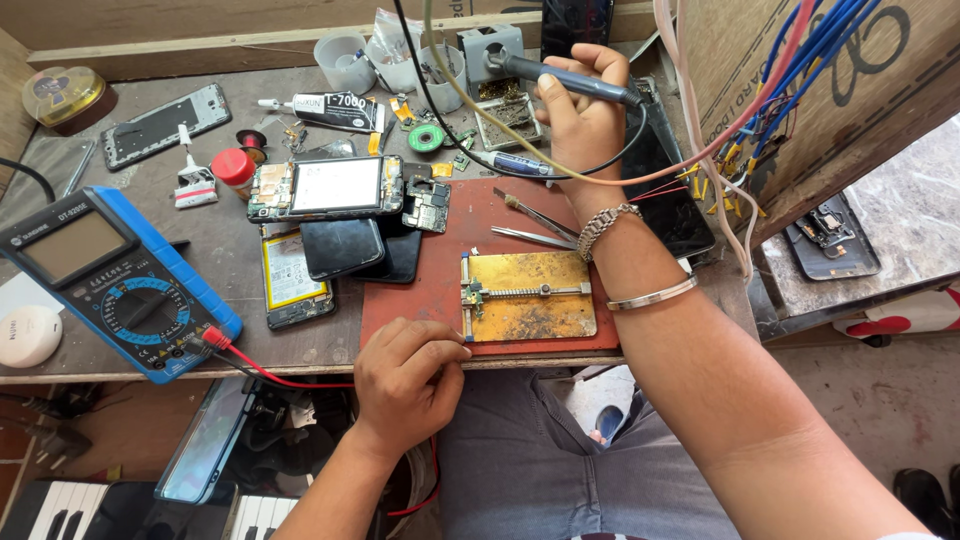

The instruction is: The person solders a small circuit board held in a clamp jig on a workbench, using a soldering iron in one hand and tweezers in the other to position and work on board components. They then set the iron down, reach for a spool of solder wire, and resume soldering the board.

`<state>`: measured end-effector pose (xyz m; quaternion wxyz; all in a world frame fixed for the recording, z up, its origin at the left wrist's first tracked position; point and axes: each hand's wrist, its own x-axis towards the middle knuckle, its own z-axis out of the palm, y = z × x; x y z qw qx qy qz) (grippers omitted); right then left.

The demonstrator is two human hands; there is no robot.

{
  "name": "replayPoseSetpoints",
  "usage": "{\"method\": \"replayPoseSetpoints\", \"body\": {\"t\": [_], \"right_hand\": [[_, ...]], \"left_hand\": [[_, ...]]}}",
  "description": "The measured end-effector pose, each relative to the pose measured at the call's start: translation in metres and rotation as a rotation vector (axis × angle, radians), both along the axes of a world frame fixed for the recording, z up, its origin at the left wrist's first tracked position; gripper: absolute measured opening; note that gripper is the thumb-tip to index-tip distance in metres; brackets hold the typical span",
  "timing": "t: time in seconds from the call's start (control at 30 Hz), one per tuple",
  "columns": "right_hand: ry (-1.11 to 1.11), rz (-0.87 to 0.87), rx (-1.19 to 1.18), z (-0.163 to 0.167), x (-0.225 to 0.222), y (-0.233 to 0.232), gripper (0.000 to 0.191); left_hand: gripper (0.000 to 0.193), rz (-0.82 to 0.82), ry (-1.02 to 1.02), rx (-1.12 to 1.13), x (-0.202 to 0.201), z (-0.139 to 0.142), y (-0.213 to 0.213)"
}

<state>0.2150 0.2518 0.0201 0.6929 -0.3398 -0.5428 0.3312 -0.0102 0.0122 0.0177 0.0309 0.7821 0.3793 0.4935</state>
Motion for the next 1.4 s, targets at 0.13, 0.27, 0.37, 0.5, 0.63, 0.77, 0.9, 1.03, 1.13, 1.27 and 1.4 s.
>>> {"method": "replayPoseSetpoints", "body": {"t": [0.13,0.27,0.37,0.5,0.63,0.77,0.9,1.03,1.13,1.27,1.4], "right_hand": [[0.056,0.033,-0.075,-0.001,0.002,0.0,0.039],[0.092,0.042,-0.102,0.001,0.002,-0.001,0.038],[0.097,0.04,-0.092,0.001,0.002,-0.001,0.04],[0.06,0.032,-0.049,0.002,0.002,-0.002,0.041],[-0.048,-0.055,0.113,0.009,0.0,-0.007,0.037],[-0.246,-0.224,0.195,0.017,-0.003,-0.02,0.021],[-0.322,-0.242,0.252,0.025,-0.005,-0.03,0.018],[-0.36,-0.277,0.299,0.03,-0.007,-0.032,0.018],[-0.399,-0.299,0.31,0.031,-0.007,-0.034,0.019],[-0.443,-0.29,0.279,0.032,-0.009,-0.038,0.02],[-0.517,-0.304,0.258,0.035,-0.01,-0.042,0.017]], "left_hand": [[0.015,0.002,0.003,0.001,0.0,0.0,0.0],[0.016,0.002,0.003,0.003,0.0,0.0,0.0],[0.016,0.001,0.002,0.002,0.001,0.0,0.0],[0.016,0.003,0.002,0.002,0.001,0.0,0.0],[0.015,0.007,0.007,-0.001,0.001,0.0,0.0],[0.015,0.006,0.005,0.0,0.001,0.0,0.0],[0.015,0.007,0.004,0.001,0.001,0.0,0.0],[0.015,0.008,0.006,0.001,0.001,0.0,0.0],[0.015,0.004,0.005,-0.001,0.001,-0.001,0.0],[0.015,0.003,0.002,0.004,0.001,-0.001,0.001],[0.015,0.003,0.002,0.002,0.001,0.0,0.0]]}}
